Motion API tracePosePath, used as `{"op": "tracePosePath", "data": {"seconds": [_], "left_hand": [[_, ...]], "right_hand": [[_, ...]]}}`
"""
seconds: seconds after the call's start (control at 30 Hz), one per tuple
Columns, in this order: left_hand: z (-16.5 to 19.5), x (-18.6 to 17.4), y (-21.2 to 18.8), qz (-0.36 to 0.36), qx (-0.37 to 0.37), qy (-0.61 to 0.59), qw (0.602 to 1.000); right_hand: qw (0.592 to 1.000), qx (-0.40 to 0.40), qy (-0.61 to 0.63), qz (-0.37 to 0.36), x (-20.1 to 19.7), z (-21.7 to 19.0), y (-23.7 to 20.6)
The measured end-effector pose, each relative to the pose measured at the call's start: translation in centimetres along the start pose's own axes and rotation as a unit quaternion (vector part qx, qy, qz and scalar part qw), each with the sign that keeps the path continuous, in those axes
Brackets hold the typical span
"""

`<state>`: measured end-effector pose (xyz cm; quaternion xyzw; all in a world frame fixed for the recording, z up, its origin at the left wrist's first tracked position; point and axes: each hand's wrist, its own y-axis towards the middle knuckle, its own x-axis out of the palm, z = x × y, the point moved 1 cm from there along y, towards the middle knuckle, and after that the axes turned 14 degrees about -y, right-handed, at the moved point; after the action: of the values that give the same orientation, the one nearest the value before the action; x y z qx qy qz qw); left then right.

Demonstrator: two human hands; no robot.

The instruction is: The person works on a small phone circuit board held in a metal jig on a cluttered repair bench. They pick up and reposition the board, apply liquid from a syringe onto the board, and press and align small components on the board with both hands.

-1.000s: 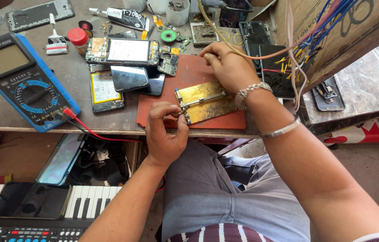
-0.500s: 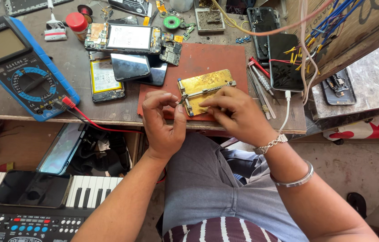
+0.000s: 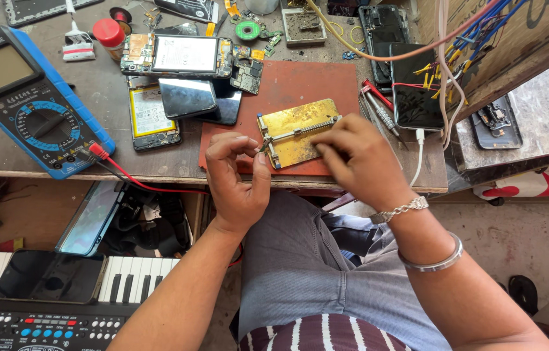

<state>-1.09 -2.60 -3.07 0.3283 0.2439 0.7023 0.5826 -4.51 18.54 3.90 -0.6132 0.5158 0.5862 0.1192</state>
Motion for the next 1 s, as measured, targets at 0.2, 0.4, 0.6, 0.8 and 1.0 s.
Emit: {"op": "tracePosePath", "data": {"seconds": [0.2, 0.4, 0.6, 0.8, 1.0], "left_hand": [[-0.1, 0.1, -0.1, 0.006, -0.007, 0.003, 1.0], [0.0, 0.4, -0.1, 0.017, -0.032, -0.017, 0.999], [0.0, 0.5, -0.1, 0.027, -0.074, -0.036, 0.996], [0.3, 0.5, 0.2, 0.014, -0.049, -0.016, 0.999], [0.5, 0.6, 0.1, 0.012, -0.075, -0.036, 0.996]], "right_hand": [[0.993, 0.098, 0.059, 0.033, -0.2, 2.7, 0.3], [0.994, 0.087, 0.054, 0.049, 0.0, 2.3, 0.8], [0.995, 0.07, 0.048, 0.059, 0.2, 0.6, 0.7], [0.996, 0.063, 0.03, 0.064, -0.5, 1.3, 0.9], [0.991, 0.076, 0.053, 0.094, -0.9, 3.3, 3.5]]}}
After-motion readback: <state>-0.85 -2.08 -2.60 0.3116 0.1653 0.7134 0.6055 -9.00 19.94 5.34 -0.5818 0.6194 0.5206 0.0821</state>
